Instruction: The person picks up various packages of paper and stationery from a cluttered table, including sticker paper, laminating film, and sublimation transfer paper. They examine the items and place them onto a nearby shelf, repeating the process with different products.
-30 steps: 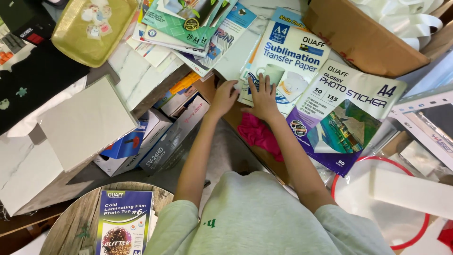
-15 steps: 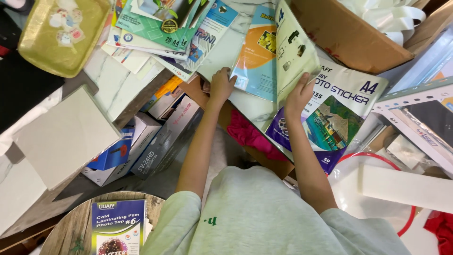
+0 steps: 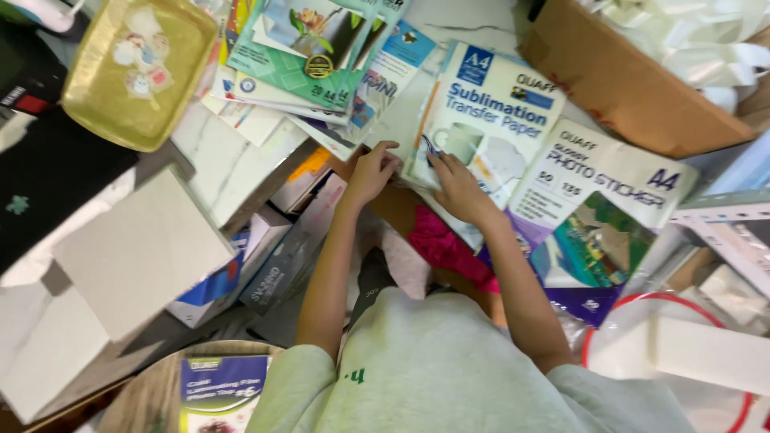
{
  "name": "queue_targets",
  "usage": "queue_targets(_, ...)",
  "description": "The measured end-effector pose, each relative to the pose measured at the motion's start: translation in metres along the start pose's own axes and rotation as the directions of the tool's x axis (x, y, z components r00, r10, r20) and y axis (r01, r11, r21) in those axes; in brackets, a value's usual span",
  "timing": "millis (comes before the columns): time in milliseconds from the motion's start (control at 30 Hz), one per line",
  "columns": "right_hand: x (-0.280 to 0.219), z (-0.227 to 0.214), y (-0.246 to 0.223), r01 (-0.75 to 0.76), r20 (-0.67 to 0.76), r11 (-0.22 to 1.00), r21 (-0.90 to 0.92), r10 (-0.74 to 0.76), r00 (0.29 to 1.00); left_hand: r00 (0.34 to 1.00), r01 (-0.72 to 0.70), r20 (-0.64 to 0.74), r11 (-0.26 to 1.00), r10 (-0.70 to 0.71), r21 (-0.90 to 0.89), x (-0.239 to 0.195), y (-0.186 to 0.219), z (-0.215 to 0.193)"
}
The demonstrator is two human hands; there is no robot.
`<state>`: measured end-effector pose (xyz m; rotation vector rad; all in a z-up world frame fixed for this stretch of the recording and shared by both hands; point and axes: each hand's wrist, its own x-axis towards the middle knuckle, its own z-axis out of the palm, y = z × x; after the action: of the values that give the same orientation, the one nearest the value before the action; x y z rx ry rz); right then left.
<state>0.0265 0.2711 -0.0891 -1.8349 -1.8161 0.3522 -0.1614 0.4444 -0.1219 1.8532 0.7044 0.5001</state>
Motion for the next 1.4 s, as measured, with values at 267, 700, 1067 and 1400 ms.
queue_targets(267,0.151,0.051,-0.044,-0.252,0.017,0.789,0.560,0.293,0.956,0.995,-0.049,-0.073,0.976,0.066,0.213,0.028,0.034,-0.140)
queue_targets(700,0.273,0.142,0.028,-0.284,-0.406,0.676,0.680,0.670,0.622,0.910,-0.346,0.047,0.690,0.413,0.636,0.059,0.000,-0.194)
queue_targets(1067,0.242,0.083,-0.021,-0.075,-0.115,0.255,0.964,0.656,0.746,0.883,-0.466,0.072,0.846,0.465,0.259,0.053,0.018,-0.180)
queue_targets(1400,0.143,0.003,0.025,-0.173,-0.150,0.407,0.897,0.648,0.746,0.901,0.225,-0.419,0.704,0.114,0.673,0.124,-0.074,-0.241)
